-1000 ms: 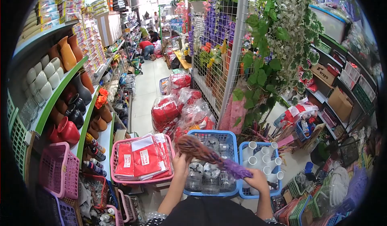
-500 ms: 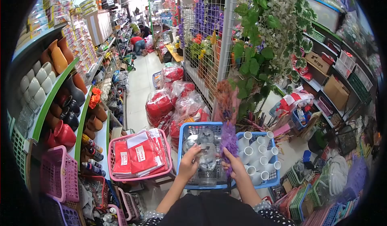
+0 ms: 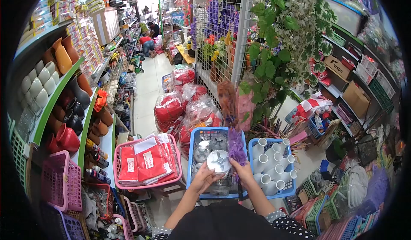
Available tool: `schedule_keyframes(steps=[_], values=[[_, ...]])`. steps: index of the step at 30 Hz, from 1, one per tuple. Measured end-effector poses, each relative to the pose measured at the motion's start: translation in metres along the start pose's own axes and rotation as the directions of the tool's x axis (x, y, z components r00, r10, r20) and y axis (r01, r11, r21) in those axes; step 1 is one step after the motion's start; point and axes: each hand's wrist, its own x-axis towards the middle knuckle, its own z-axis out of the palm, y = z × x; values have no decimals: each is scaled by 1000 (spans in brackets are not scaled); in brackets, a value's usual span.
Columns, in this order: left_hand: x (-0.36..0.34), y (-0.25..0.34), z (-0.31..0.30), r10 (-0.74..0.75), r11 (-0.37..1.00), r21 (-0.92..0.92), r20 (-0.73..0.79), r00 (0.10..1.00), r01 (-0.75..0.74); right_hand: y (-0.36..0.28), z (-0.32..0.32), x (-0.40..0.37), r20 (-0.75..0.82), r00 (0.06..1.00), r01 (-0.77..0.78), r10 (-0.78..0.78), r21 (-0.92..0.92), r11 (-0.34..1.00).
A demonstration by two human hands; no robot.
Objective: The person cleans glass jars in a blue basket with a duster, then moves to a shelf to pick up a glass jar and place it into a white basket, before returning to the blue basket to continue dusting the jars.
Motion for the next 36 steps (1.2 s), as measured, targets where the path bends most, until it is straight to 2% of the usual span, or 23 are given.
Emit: schedule_keyframes(steps=[1,2,3,4,6,9,10,12,13,14,16,17,21,22,23,24,25,26,28,30,32,33,36], values=[[-1,-2,1,47,996,77,-13,999,-46,8,-4,3,-15,971,235,-239,-129,963],[0,-2,0,47,996,76,-12,999,-46,12,-8,4,1,886,449,-464,-256,856],[0,0,-1,98,986,142,-33,995,-92,7,-17,-4,63,893,440,-446,-335,833],[1,2,-3,150,969,208,-50,987,-136,6,-28,-10,61,892,441,-447,-336,833],[2,6,-19,155,963,239,-99,983,-128,5,-53,-18,227,938,347,-262,-642,684],[4,15,-24,178,958,253,-140,974,-138,5,-87,-30,314,920,384,-235,-603,699],[6,17,-26,216,956,230,-141,966,-181,6,-93,-34,315,919,387,-237,-603,698],[8,19,-27,287,948,182,-147,946,-260,11,-106,-41,121,971,228,-208,-740,633],[9,22,-24,300,943,186,-127,945,-274,15,-114,-43,188,965,262,-183,-720,642],[10,22,-28,296,945,186,-128,946,-271,14,-122,-44,184,966,259,-182,-720,644],[12,22,-35,348,935,136,-175,921,-327,14,-139,-48,329,943,267,-55,-645,716],[12,23,-34,348,932,169,-164,923,-322,26,-150,-43,230,970,232,-84,-756,612],[14,21,-17,315,927,274,-198,928,-256,2,-126,-52,129,974,215,-189,-796,565],[14,15,-26,318,926,277,-200,927,-258,3,-129,-47,257,958,282,-131,-745,605],[16,7,-43,311,943,177,-177,934,-280,4,-131,-44,381,921,337,-78,-683,648],[17,9,-33,305,952,75,-152,940,-297,1,-128,-43,382,921,337,-77,-680,651],[14,9,-22,282,955,177,-311,907,-236,-4,-122,-41,291,953,278,-84,-729,625],[15,9,-22,282,955,178,-313,907,-235,-8,-116,-39,197,976,213,-93,-773,598],[15,3,-23,235,954,241,-230,945,-179,-9,-104,-33,179,975,222,-130,-785,578],[16,-4,-22,242,951,250,-249,938,-179,-10,-104,-25,166,971,234,-170,-796,559],[13,-7,-15,274,950,218,-250,929,-222,-10,-108,-18,395,918,332,-17,-747,575],[13,-15,-34,294,940,251,-262,919,-229,-8,-111,-13,430,903,354,-3,-740,571],[1,-14,-19,323,927,282,-269,907,-246,2,-119,10,398,915,368,-68,-753,546]])
